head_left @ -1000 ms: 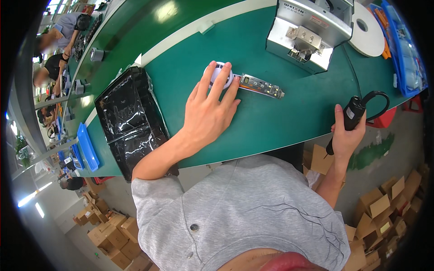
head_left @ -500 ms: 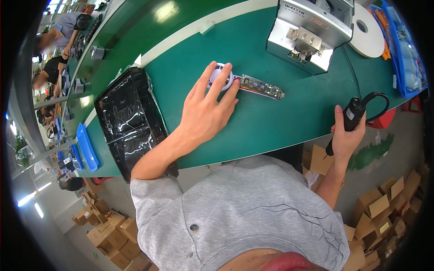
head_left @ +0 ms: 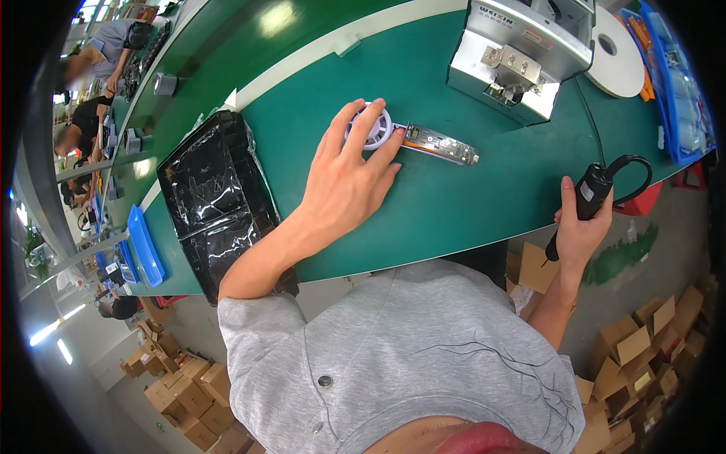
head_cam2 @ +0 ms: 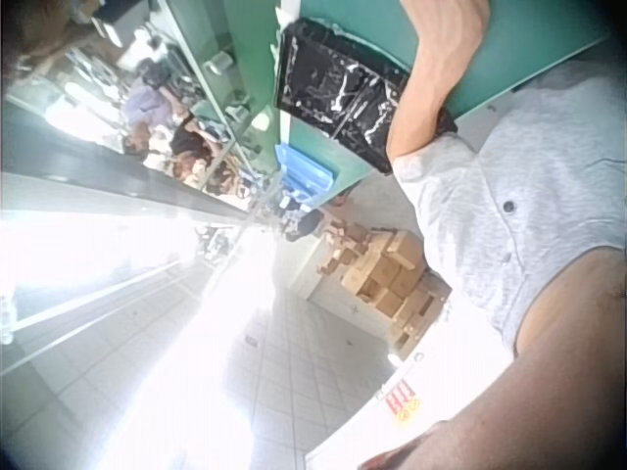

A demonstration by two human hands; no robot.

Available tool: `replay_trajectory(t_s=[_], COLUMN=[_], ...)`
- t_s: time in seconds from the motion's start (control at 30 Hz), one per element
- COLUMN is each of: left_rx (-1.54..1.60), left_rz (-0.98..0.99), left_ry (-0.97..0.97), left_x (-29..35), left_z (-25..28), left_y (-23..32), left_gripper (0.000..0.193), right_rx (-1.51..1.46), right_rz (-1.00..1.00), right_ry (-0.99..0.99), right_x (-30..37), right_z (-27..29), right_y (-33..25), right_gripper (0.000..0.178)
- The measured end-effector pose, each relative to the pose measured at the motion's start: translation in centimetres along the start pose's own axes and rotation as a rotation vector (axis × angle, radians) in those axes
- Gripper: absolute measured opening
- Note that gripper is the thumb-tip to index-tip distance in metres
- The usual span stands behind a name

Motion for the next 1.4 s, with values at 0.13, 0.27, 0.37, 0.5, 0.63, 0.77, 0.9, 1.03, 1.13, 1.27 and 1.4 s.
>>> replay_trajectory(t_s=[0.13,0.27,0.37,0.5,0.63,0.77,0.9,1.03,1.13,1.27,1.4], left_rx=[0.054,0.070,-0.071,0.050,0.012,-0.054,-0.057,0.063,0.173,0.319,0.316], left_rz=[-0.014,-0.044,-0.171,-0.161,-0.245,-0.316,-0.355,-0.364,-0.360,-0.241,-0.190], left_ry=[0.012,0.018,0.059,0.081,0.146,0.161,0.157,0.163,0.169,0.085,0.059], left_x=[-0.3,-0.5,-0.9,-1.4,-1.2,-1.2,-1.1,-1.2,-1.4,-1.9,-3.3], left_z=[-0.2,-0.2,-1.0,-0.7,-1.3,-1.2,-1.3,-1.1,-0.8,-0.1,0.2], left_y=[-0.2,-0.1,-0.6,-1.3,-2.2,-2.1,-2.6,-3.0,-3.6,-3.2,-1.9], left_gripper=[0.044,0.035,0.031,0.025,0.024,0.024,0.022,0.018,0.020,0.028,0.033], right_rx=[0.005,-0.009,-0.011,-0.018,-0.014,-0.007,-0.020,-0.010,0.005,0.004,-0.008], right_rz=[-0.004,-0.002,-0.018,0.004,0.014,0.016,0.002,0.020,0.042,0.050,0.003], right_ry=[-0.002,-0.004,0.011,0.006,0.002,0.004,-0.007,-0.009,-0.013,-0.028,-0.002], right_x=[0.0,0.0,0.0,0.0,0.0,-0.1,0.0,0.0,-0.1,-0.2,-0.1], right_z=[0.1,0.0,0.1,0.1,0.1,0.1,0.1,0.2,0.2,0.1,0.0], right_y=[0.1,-0.2,-0.3,-0.2,-0.4,-0.4,-0.4,-0.3,-0.4,-0.2,-0.5], right_gripper=[0.031,0.031,0.030,0.028,0.026,0.025,0.026,0.026,0.026,0.026,0.026])
Point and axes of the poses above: each hand's wrist, its own x-axis away from the middle knuckle, its own z-axis out of the back of the hand, y = z × x, the point moved 3 cm from there along -x, towards the middle knuckle, and after that the axes turned 5 degrees about z, right-handed, at the moved point
